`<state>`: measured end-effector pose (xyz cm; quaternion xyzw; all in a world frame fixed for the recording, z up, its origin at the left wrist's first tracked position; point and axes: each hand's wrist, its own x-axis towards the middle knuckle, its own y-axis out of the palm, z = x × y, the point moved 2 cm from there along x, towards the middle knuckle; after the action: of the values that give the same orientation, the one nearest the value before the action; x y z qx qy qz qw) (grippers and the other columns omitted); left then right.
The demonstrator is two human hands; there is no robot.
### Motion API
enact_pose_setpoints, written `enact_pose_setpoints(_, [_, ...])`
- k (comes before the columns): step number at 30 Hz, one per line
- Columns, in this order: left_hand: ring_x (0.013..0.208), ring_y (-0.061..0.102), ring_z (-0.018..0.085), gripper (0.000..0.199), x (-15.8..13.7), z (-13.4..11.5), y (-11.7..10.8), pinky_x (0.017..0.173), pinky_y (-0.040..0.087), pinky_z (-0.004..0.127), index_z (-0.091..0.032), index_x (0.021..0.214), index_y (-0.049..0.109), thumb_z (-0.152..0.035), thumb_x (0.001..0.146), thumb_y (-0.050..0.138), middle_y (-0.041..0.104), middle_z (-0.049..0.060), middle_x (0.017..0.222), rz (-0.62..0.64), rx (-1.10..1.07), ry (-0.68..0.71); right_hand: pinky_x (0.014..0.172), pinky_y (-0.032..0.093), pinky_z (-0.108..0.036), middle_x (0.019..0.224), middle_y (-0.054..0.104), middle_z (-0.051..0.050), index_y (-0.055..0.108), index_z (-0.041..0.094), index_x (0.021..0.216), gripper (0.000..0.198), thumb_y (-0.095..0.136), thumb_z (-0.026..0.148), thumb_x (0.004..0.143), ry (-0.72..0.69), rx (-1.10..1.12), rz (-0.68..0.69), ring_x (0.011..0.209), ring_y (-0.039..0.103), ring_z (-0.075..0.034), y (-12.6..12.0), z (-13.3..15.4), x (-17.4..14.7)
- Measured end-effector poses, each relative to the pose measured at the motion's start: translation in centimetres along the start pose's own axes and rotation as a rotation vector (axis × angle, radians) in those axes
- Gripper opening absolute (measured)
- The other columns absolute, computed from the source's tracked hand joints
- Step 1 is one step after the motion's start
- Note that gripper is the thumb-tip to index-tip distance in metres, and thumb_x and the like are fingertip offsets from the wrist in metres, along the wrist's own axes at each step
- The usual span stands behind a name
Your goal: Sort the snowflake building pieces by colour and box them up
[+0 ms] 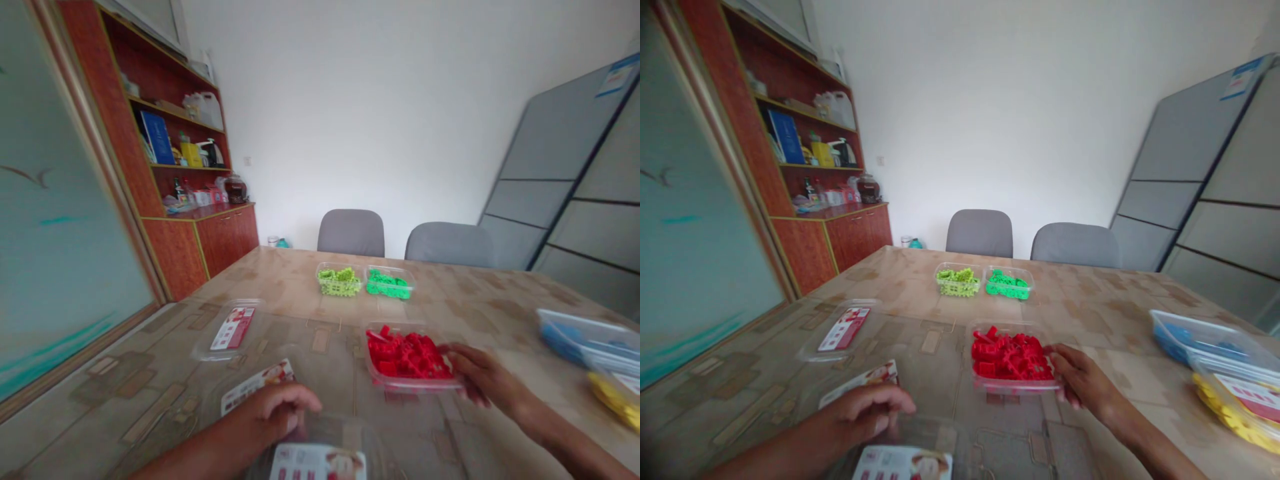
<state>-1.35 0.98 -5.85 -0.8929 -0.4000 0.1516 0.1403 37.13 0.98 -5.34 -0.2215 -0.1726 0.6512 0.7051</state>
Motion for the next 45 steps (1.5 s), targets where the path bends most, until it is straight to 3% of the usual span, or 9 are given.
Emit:
enact_pose_setpoints(7, [0.093, 0.064, 0.024, 0.037, -1.7, 3.5, -6.5, 0.08, 0.051, 0.032, -0.027, 0.106, 0.065, -0.053, 0.086, 0.048, 0.068, 0.002, 0.102, -0.157, 0.199, -0.055, 0.034, 0.03, -0.018, 0.046, 0.056, 0.004, 0.06, 0.02, 0.109, 0.055, 0.049, 0.062, 0.076, 0.141, 0.087, 0.245, 0.033, 0.047, -0.01, 3.1, 0.5, -4.0])
enact_pose_setpoints(13, [0.108, 0.059, 0.03, 0.042, -3.7, -0.4, -9.3, 0.089, 0.049, 0.038, -0.029, 0.101, 0.07, -0.059, 0.073, 0.062, 0.066, 0.004, 0.118, -0.294, 0.053, -0.049, 0.034, 0.035, -0.021, 0.049, 0.063, -0.001, 0.056, 0.019, 0.121, 0.069, 0.042, 0.07, 0.077, 0.162, 0.014, 0.266, 0.035, 0.052, -0.014, 4.2, 0.7, -5.4])
enact_pose_setpoints(18, [0.086, 0.065, 0.024, 0.044, -1.3, -3.9, -6.4, 0.074, 0.052, 0.035, -0.025, 0.114, 0.062, -0.054, 0.08, 0.058, 0.068, 0.004, 0.101, -0.355, -0.155, -0.034, 0.056, 0.048, -0.031, 0.06, 0.066, -0.006, 0.069, 0.022, 0.101, 0.054, 0.047, 0.064, 0.077, -0.135, -0.193, -0.138, 0.056, 0.061, -0.022, 2.2, 4.5, -5.0])
enact_pose_setpoints(22, [0.078, 0.06, 0.018, 0.037, 3.2, -6.0, -1.4, 0.066, 0.048, 0.028, -0.024, 0.114, 0.061, -0.044, 0.086, 0.049, 0.064, 0.002, 0.091, -0.206, -0.056, 0.133, 0.054, 0.048, -0.029, 0.062, 0.062, -0.004, 0.068, 0.023, 0.106, 0.055, 0.037, 0.063, 0.085, -0.208, -0.023, -0.106, 0.058, 0.059, -0.021, 2.9, 6.8, -5.2])
enact_pose_setpoints(25, [0.081, 0.057, 0.018, 0.033, 6.2, -7.3, 1.4, 0.072, 0.046, 0.029, -0.021, 0.111, 0.061, -0.036, 0.088, 0.043, 0.062, 0.003, 0.09, -0.212, 0.06, 0.268, 0.06, 0.049, -0.029, 0.07, 0.064, -0.006, 0.068, 0.022, 0.102, 0.055, 0.038, 0.064, 0.084, -0.216, 0.061, -0.123, 0.064, 0.059, -0.021, 3.2, 6.6, -5.3])
enact_pose_setpoints(28, [0.081, 0.057, 0.018, 0.029, 7.9, -7.4, 2.8, 0.074, 0.045, 0.029, -0.018, 0.106, 0.062, -0.026, 0.088, 0.042, 0.062, 0.003, 0.086, -0.227, 0.172, 0.314, 0.048, 0.042, -0.027, 0.058, 0.054, -0.001, 0.066, 0.018, 0.106, 0.06, 0.037, 0.066, 0.083, -0.135, 0.088, -0.143, 0.05, 0.05, -0.017, 3.0, 5.2, -5.1])
enact_pose_setpoints(32, [0.081, 0.059, 0.017, 0.028, 8.8, -6.5, 3.6, 0.075, 0.045, 0.027, -0.018, 0.105, 0.062, -0.015, 0.085, 0.042, 0.064, 0.004, 0.09, -0.215, 0.273, 0.305, 0.045, 0.032, -0.024, 0.051, 0.045, 0.004, 0.063, 0.014, 0.107, 0.058, 0.04, 0.062, 0.083, -0.102, 0.043, -0.089, 0.047, 0.043, -0.014, 3.3, 3.3, -4.7])
enact_pose_setpoints(41, [0.094, 0.056, 0.02, 0.03, 8.7, -5.0, 2.6, 0.081, 0.042, 0.03, -0.019, 0.108, 0.06, -0.015, 0.08, 0.055, 0.061, 0.007, 0.105, -0.378, 0.361, 0.331, 0.051, 0.035, -0.026, 0.06, 0.059, -0.001, 0.058, 0.012, 0.111, 0.047, 0.04, 0.046, 0.085, -0.137, -0.09, -0.045, 0.055, 0.051, -0.017, 5.0, 1.4, -3.7])
enact_pose_setpoints(45, [0.069, 0.054, 0.015, 0.024, 7.7, -3.5, 2.0, 0.058, 0.04, 0.024, -0.017, 0.096, 0.057, -0.037, 0.083, 0.055, 0.057, 0.001, 0.079, -0.143, 0.076, 0.083, 0.052, 0.037, -0.026, 0.062, 0.06, -0.001, 0.058, 0.014, 0.104, 0.044, 0.044, 0.047, 0.079, -0.111, 0.019, -0.054, 0.058, 0.052, -0.018, 5.0, 1.9, -3.7])
